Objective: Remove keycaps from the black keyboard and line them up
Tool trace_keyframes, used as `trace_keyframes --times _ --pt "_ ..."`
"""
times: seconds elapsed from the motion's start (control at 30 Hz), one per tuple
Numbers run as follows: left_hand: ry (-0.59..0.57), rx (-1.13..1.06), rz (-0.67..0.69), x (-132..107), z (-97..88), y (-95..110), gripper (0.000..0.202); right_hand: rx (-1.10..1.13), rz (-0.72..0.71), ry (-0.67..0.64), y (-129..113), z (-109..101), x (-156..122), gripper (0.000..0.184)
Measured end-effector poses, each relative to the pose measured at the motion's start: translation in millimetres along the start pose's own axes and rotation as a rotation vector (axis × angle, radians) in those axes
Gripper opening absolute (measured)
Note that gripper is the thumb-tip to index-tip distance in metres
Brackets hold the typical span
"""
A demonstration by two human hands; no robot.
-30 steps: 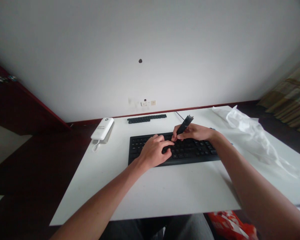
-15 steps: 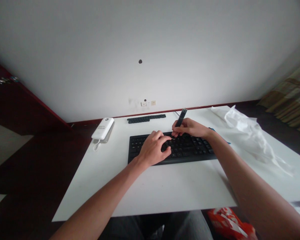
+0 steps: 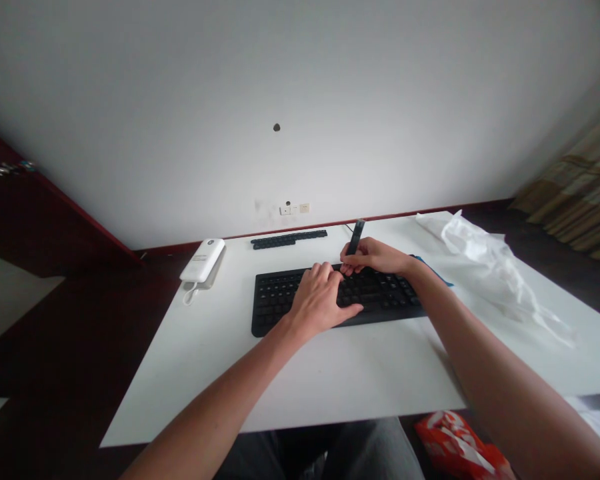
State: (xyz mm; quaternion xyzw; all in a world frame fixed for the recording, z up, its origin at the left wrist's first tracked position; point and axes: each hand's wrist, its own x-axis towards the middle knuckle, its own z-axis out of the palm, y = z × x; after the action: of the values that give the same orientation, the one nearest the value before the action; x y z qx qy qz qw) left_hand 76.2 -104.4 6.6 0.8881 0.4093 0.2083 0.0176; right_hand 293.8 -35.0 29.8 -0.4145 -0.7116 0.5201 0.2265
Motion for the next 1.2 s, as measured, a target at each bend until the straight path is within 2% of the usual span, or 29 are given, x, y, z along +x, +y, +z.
trace_keyframes --times 0.27,0.4,0.47,0.77,0.9,1.1,1.2 --pt "0.004 0.063 0.0 -2.3 1.6 7.1 0.052 0.014 0.021 -0.049 -1.6 1.0 -0.4 0.04" --pt "-0.028 0.057 -0.002 -4.4 3.4 7.9 0.082 0.026 0.07 -0.056 -6.9 1.7 -3.0 0.04" --pt "-0.047 0.063 -0.007 -4.3 4.4 7.9 0.09 0.021 0.081 -0.058 -8.1 1.8 -3.3 0.042" --pt "-0.027 0.089 -0.014 -7.0 0.9 13.0 0.088 0.003 0.094 -0.084 -7.8 1.4 -2.7 0.043" --pt "0.015 0.093 -0.029 -12.2 -2.4 20.2 0.092 -0.034 0.039 -0.098 -14.4 3.3 -4.8 0.04" --pt "-0.012 0.104 -0.03 -16.6 -1.7 25.6 0.07 -0.131 -0.006 -0.134 -32.5 9.4 -11.2 0.031" --pt "-0.019 0.105 -0.032 -17.4 -1.3 26.7 0.067 -0.154 -0.02 -0.159 -35.2 9.6 -13.0 0.028"
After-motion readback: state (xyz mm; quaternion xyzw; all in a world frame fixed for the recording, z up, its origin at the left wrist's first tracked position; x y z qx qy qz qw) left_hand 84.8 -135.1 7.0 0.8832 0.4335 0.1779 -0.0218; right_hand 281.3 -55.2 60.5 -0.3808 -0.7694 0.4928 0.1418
